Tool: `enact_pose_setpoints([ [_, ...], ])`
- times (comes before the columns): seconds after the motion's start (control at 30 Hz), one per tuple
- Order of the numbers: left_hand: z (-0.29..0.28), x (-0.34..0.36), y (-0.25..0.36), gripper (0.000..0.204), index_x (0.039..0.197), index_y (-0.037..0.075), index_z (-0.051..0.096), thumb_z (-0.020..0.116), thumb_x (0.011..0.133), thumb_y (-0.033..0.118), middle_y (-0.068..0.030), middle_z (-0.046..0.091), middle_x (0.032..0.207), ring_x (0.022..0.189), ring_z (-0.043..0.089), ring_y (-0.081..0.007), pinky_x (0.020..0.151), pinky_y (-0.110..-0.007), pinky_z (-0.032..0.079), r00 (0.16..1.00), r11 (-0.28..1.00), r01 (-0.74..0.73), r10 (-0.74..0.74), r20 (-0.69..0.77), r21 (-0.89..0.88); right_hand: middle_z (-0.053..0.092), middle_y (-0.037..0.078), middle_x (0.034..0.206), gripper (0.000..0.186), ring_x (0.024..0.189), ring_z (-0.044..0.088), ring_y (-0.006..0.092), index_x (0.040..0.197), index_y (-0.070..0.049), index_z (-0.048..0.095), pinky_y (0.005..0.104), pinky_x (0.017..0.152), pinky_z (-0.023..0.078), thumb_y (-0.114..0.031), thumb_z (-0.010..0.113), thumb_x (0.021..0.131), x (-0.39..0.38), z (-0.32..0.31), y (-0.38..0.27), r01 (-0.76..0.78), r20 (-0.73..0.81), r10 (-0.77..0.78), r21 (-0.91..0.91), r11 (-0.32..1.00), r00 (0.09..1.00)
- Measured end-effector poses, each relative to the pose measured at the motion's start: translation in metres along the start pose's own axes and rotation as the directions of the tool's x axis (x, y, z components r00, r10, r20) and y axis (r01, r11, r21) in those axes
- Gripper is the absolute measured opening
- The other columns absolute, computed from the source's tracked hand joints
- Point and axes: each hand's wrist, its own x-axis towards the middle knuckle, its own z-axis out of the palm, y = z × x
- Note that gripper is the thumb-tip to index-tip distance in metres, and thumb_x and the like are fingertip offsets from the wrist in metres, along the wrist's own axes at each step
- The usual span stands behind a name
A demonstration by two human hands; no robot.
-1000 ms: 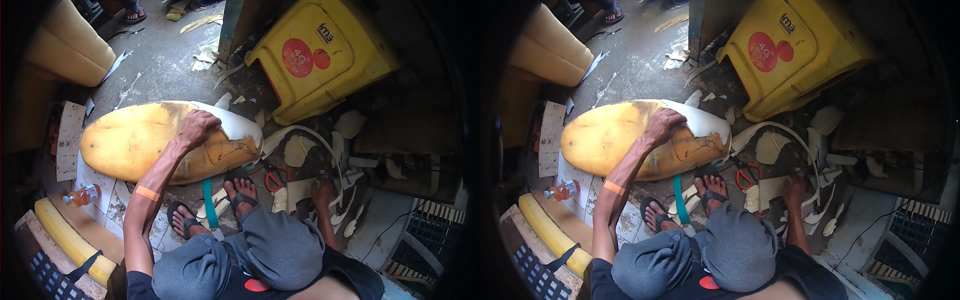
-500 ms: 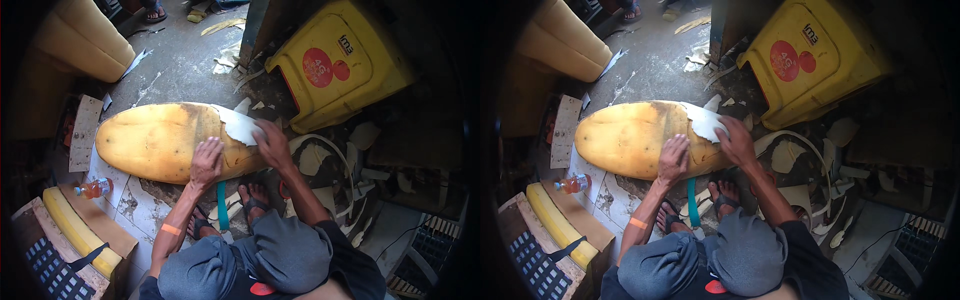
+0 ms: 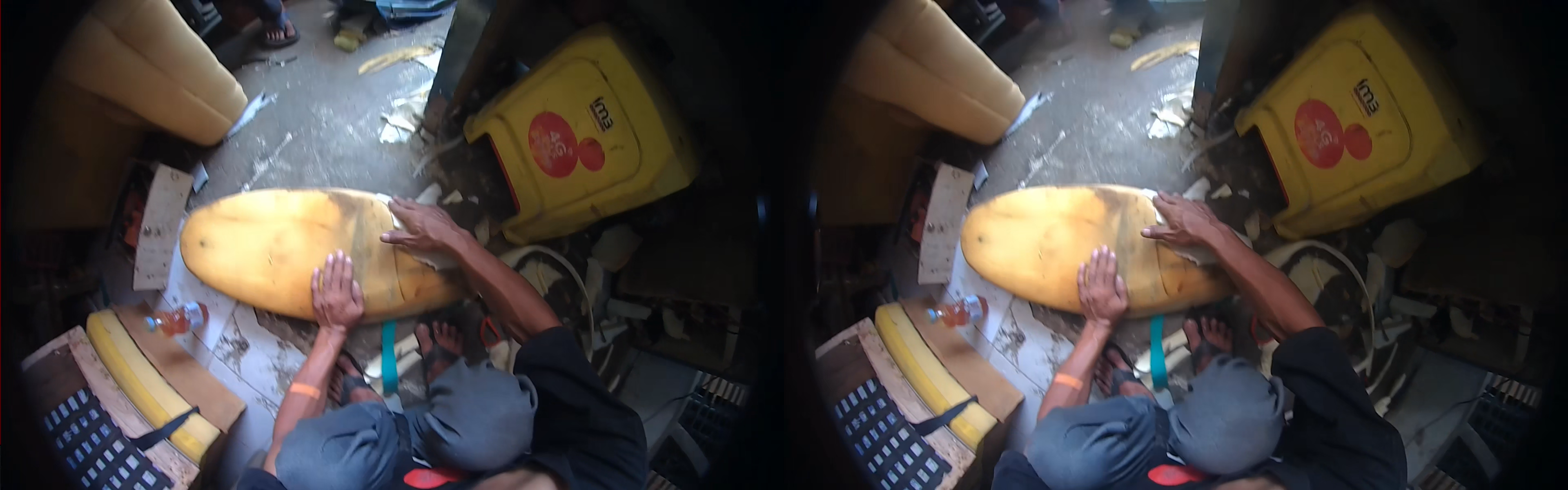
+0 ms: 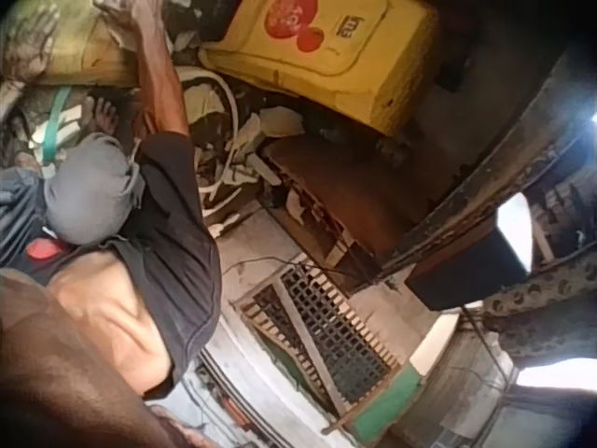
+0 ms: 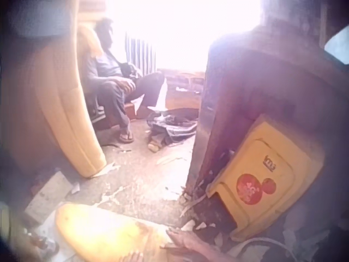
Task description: The person repairs a damaged section of a yellow foam cushion by applying a white patch. They use scissors to trim the patch and a bottle of liquid adhesive to secure it to the foam surface.
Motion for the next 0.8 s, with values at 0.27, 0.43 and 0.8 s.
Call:
enact_pose_setpoints([
  [0.27, 0.000, 0.014, -0.001, 0.055, 0.147, 0.010, 0.053, 0.052, 0.094, 0.025, -0.0105, 0.048, 0.157, 0.147, 0.043, -0.0268, 0.123, -0.051, 0.024, 0.999, 0.999, -0.032, 0.033, -0.008, 0.040, 0.028, 0.017, 0.167, 0.089, 0.154, 0.027, 0.0339, 0.159, -0.005, 0.031, 0.0518, 0.123, 0.027, -0.064, 0.050, 0.096, 0.019, 0.026, 0.012, -0.047, -0.110, 0.053, 0.060, 0.997, 0.992],
  [0.43, -0.004, -0.002, 0.001, 0.054, 0.146, 0.010, 0.054, 0.049, 0.095, 0.028, -0.0104, 0.049, 0.156, 0.147, 0.043, -0.0280, 0.123, -0.051, 0.024, 1.000, 0.999, -0.015, 0.016, -0.001, 0.039, 0.029, 0.015, 0.167, 0.084, 0.153, 0.028, 0.0349, 0.161, -0.007, 0.027, 0.0547, 0.121, 0.029, -0.061, 0.046, 0.099, 0.002, 0.035, 0.011, -0.063, -0.210, 0.056, -0.028, 0.998, 0.976],
  [0.8, 0.005, 0.011, 0.008, 0.054, 0.145, 0.010, 0.055, 0.050, 0.093, 0.024, -0.0093, 0.050, 0.155, 0.146, 0.044, -0.0280, 0.123, -0.051, 0.024, 1.000, 0.999, 0.005, -0.005, 0.010, 0.041, 0.041, 0.018, 0.160, 0.073, 0.145, 0.041, 0.0371, 0.155, -0.008, 0.041, 0.0466, 0.118, 0.035, -0.058, 0.043, 0.101, -0.031, 0.026, 0.011, -0.135, -0.313, 0.112, -0.053, 0.989, 0.943],
])
